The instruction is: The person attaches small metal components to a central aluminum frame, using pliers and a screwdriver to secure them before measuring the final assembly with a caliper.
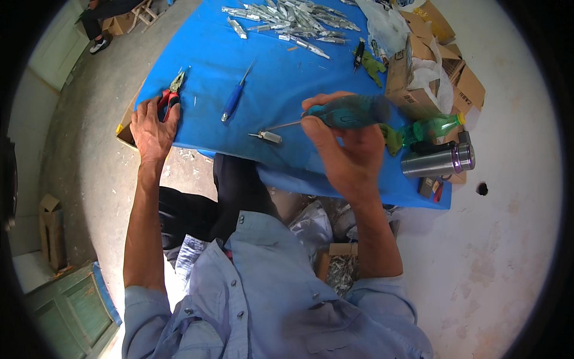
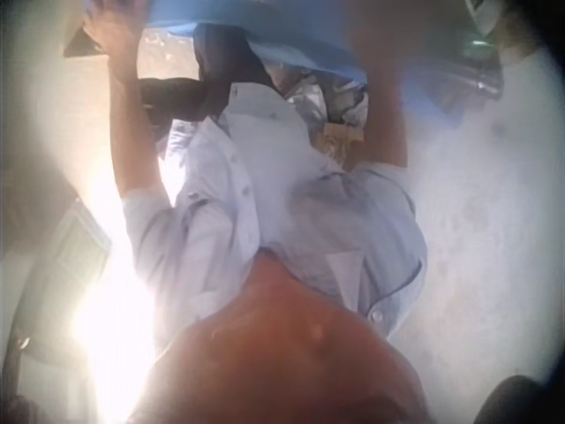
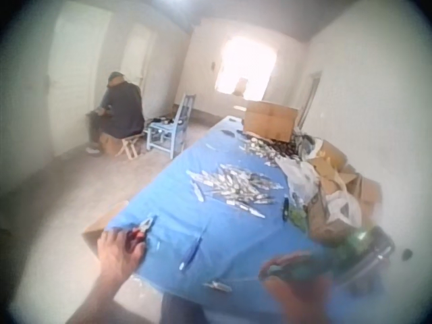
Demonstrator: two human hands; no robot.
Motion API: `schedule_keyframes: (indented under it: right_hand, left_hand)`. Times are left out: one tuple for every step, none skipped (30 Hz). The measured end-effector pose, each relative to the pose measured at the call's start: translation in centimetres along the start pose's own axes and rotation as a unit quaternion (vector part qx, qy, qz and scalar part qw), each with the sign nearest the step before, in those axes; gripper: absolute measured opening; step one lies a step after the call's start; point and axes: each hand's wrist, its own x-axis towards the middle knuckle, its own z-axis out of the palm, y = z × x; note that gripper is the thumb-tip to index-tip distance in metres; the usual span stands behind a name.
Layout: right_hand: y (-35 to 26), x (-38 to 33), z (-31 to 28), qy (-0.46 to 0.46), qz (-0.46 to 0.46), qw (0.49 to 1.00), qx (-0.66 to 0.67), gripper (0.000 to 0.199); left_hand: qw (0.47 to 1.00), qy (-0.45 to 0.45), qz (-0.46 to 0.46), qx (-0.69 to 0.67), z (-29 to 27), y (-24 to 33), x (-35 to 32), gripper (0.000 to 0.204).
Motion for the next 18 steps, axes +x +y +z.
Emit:
schedule_keyframes:
  right_hand:
    - [0.1, -0.1, 0.2, -0.002, -0.002, 1.0, -0.005, 0.032]
    - [0.3, -0.1, 0.5, -0.005, -0.004, 1.0, -0.01, 0.031]
    - [0.4, -0.1, 0.7, -0.007, -0.006, 1.0, -0.015, 0.031]
    - [0.5, -0.1, 0.7, -0.015, -0.005, 1.0, -0.017, 0.03]
    - [0.6, -0.1, 0.8, -0.023, -0.004, 1.0, -0.02, 0.029]
    - [0.7, 0.0, 0.9, -0.031, -0.002, 0.999, -0.022, 0.028]
    - [0.7, 0.0, 0.9, -0.03, -0.005, 0.999, -0.024, 0.028]
    - [0.8, -0.1, 0.9, -0.029, -0.008, 0.999, -0.026, 0.027]
    - [0.9, -0.1, 1.0, -0.028, -0.011, 0.999, -0.029, 0.027]
    - [0.9, 0.0, 1.0, -0.033, -0.01, 0.999, -0.034, 0.027]
    - [0.9, 0.0, 1.0, -0.039, -0.01, 0.998, -0.038, 0.027]
    - [1.0, 0.0, 1.0, -0.044, -0.01, 0.998, -0.043, 0.027]
    - [1.1, 0.0, 1.1, -0.045, -0.012, 0.998, -0.038, 0.027]
    - [1.2, 0.0, 1.1, -0.046, -0.014, 0.998, -0.032, 0.027]
    - [1.3, -0.1, 1.1, -0.047, -0.016, 0.998, -0.026, 0.027]
    - [1.3, 0.0, 1.1, -0.048, -0.015, 0.998, -0.026, 0.027]
    - [1.3, 0.0, 1.2, -0.05, -0.014, 0.998, -0.026, 0.027]
    - [1.2, 0.0, 1.2, -0.052, -0.013, 0.998, -0.025, 0.027]
  left_hand:
    - [1.0, -0.007, -0.001, -0.001, -0.1, 0.0, 0.0, 0.062]
    - [1.0, -0.008, 0.0, -0.002, -0.1, 0.0, 0.0, 0.062]
    - [1.0, -0.008, 0.0, -0.002, -0.2, 0.0, 0.1, 0.062]
    - [1.0, -0.008, 0.0, -0.003, -0.3, 0.0, 0.1, 0.062]
    - [1.0, -0.002, 0.002, -0.002, -0.3, -0.1, 0.0, 0.062]
    - [1.0, 0.004, 0.004, -0.001, -0.3, -0.2, -0.1, 0.061]
    - [1.0, 0.01, 0.007, -0.002, -0.2, -0.2, -0.1, 0.061]
    - [1.0, 0.011, 0.007, -0.002, -0.1, -0.1, 0.0, 0.06]
    - [1.0, 0.011, 0.008, -0.002, -0.1, -0.1, 0.0, 0.06]
    - [1.0, 0.011, 0.008, -0.001, -0.1, 0.0, 0.0, 0.06]
    - [1.0, 0.013, 0.008, 0.002, -0.1, 0.0, 0.0, 0.06]
    - [1.0, 0.015, 0.009, 0.006, -0.1, 0.1, 0.0, 0.06]
    - [1.0, 0.018, 0.008, 0.009, -0.2, 0.1, -0.1, 0.059]
    - [1.0, 0.015, 0.007, 0.007, -0.2, 0.2, -0.1, 0.06]
    - [1.0, 0.013, 0.006, 0.004, -0.2, 0.2, 0.0, 0.06]
    - [1.0, 0.011, 0.003, 0.002, -0.2, 0.2, 0.0, 0.06]
    - [1.0, 0.012, 0.004, 0.005, -0.2, 0.1, 0.0, 0.06]
    - [1.0, 0.014, 0.004, 0.007, -0.2, 0.0, 0.0, 0.06]
